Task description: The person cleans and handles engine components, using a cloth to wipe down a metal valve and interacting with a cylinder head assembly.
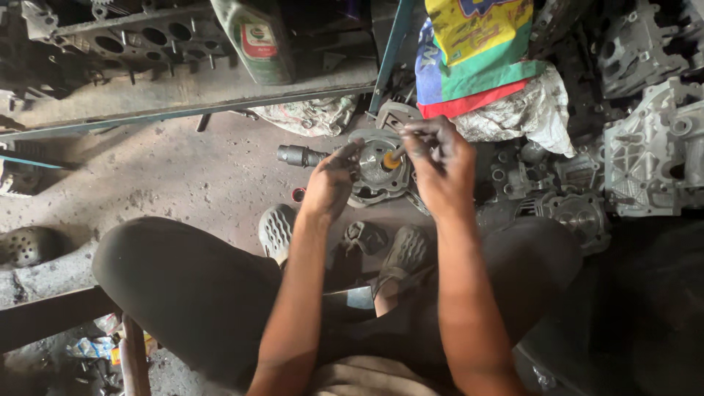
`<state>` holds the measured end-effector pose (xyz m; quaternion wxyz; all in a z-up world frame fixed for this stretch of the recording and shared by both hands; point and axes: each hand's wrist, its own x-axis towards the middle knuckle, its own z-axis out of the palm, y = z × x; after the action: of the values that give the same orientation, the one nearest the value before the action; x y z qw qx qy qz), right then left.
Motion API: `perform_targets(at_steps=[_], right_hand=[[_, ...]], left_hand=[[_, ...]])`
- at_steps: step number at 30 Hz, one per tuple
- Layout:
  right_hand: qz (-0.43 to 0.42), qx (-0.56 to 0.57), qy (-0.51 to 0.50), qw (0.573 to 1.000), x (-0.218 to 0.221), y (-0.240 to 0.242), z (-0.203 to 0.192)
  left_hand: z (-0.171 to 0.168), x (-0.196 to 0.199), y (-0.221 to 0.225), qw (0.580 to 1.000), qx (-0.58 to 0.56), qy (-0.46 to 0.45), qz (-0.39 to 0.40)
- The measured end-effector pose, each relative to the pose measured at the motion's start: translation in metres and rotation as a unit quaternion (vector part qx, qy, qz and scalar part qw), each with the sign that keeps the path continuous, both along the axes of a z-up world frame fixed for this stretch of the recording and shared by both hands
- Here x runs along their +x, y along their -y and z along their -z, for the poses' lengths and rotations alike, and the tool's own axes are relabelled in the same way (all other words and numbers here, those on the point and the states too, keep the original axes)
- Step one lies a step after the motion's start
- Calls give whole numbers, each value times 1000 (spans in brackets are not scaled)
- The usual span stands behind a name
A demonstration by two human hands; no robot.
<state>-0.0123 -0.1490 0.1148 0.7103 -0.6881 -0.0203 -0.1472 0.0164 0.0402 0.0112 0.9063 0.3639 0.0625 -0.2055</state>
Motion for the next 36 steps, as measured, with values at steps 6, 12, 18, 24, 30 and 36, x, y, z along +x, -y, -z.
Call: perform_targets(at_steps=[6,12,18,24,30,36], right_hand=[[-5,48,-26,998,11,6,23],[-12,-9,29,999,10,12,38],[-38,-67,-19,997,2,14,31],[-4,-16,-23,1000,16,1,30],[-22,-36,-17,999,-4,7,32],[6,-35,-26,999,18,1,33]], left_hand=[[21,-1,5,998,-49,26,36],[10,-6,8,999,-8,23,45],[17,-19,-12,783,459,270,320],[161,-51,27,499,656,239,514],[288,-143,40,437,829,233,261],[294,-136,39,502,816,207,200]])
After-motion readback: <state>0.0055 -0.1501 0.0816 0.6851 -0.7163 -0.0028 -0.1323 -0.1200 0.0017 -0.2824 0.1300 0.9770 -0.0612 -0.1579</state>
